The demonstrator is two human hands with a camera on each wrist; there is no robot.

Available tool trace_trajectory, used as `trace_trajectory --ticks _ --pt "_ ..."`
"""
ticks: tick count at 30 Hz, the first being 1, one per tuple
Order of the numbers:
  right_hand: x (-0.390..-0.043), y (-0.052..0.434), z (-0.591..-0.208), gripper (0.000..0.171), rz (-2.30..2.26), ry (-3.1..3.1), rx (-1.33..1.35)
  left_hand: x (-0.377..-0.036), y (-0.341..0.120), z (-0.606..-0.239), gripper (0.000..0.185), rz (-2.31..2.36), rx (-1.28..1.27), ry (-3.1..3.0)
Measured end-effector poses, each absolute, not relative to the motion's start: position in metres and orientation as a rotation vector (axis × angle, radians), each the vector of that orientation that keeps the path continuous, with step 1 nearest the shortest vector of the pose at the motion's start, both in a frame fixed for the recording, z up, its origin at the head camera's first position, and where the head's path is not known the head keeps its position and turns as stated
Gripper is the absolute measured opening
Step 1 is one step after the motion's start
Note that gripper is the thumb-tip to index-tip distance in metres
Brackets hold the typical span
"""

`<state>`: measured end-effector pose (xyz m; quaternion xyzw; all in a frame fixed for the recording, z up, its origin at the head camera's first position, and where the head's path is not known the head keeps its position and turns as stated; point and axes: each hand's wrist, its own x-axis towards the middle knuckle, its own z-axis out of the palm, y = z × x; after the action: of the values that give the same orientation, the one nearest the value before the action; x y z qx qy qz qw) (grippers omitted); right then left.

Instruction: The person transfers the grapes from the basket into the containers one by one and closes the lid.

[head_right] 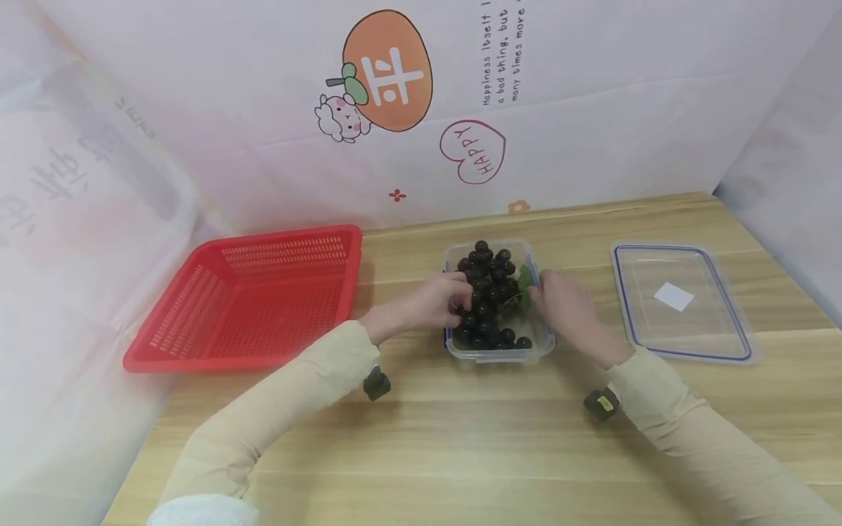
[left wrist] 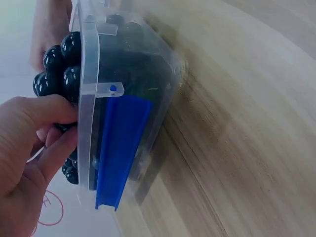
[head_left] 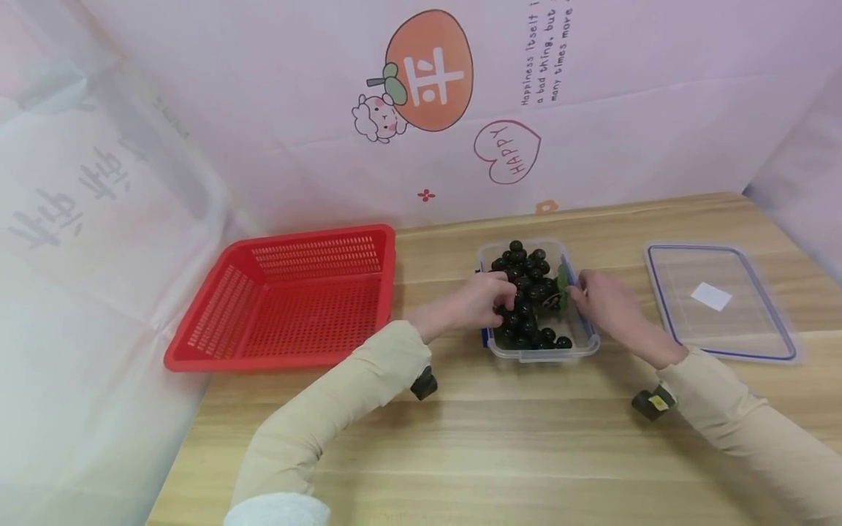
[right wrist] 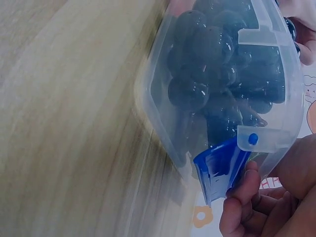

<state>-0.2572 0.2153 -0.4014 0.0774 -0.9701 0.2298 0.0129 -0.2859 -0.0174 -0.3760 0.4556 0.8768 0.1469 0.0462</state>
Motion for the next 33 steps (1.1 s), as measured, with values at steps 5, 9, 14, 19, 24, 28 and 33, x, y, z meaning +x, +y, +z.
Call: trace_trajectory --ticks 5,9,14,19,24,28,33 --pt "-0.256 0.216 -0.4 0.027 0.725 -3.007 0.252 -0.283 -0.009 -0.373 0.02 0.276 1.375 2.72" --pt "-0.256 0.216 -0.4 0.027 0.731 -3.003 0.271 -0.283 -0.009 -0.372 0.026 0.186 1.349 2.732" --pt "-0.257 0.216 -0.4 0.027 0.713 -2.989 0.275 -0.287 -0.013 -0.371 0.019 0.251 1.359 2.691" --pt "-0.257 0.217 -0.402 0.027 0.674 -2.979 0.283 -0.29 -0.017 -0.366 0.012 0.369 1.279 2.635" --pt "-0.255 0.218 -0.402 0.027 0.682 -2.981 0.286 -0.294 -0.02 -0.365 0.012 0.665 0.969 2.677" --pt "-0.255 0.218 -0.402 0.026 0.694 -2.985 0.283 -0.299 -0.022 -0.367 0.011 0.937 0.643 2.787" --pt "-0.255 0.218 -0.401 0.026 0.721 -3.009 0.269 -0.307 -0.024 -0.366 0.008 1.124 0.345 2.855"
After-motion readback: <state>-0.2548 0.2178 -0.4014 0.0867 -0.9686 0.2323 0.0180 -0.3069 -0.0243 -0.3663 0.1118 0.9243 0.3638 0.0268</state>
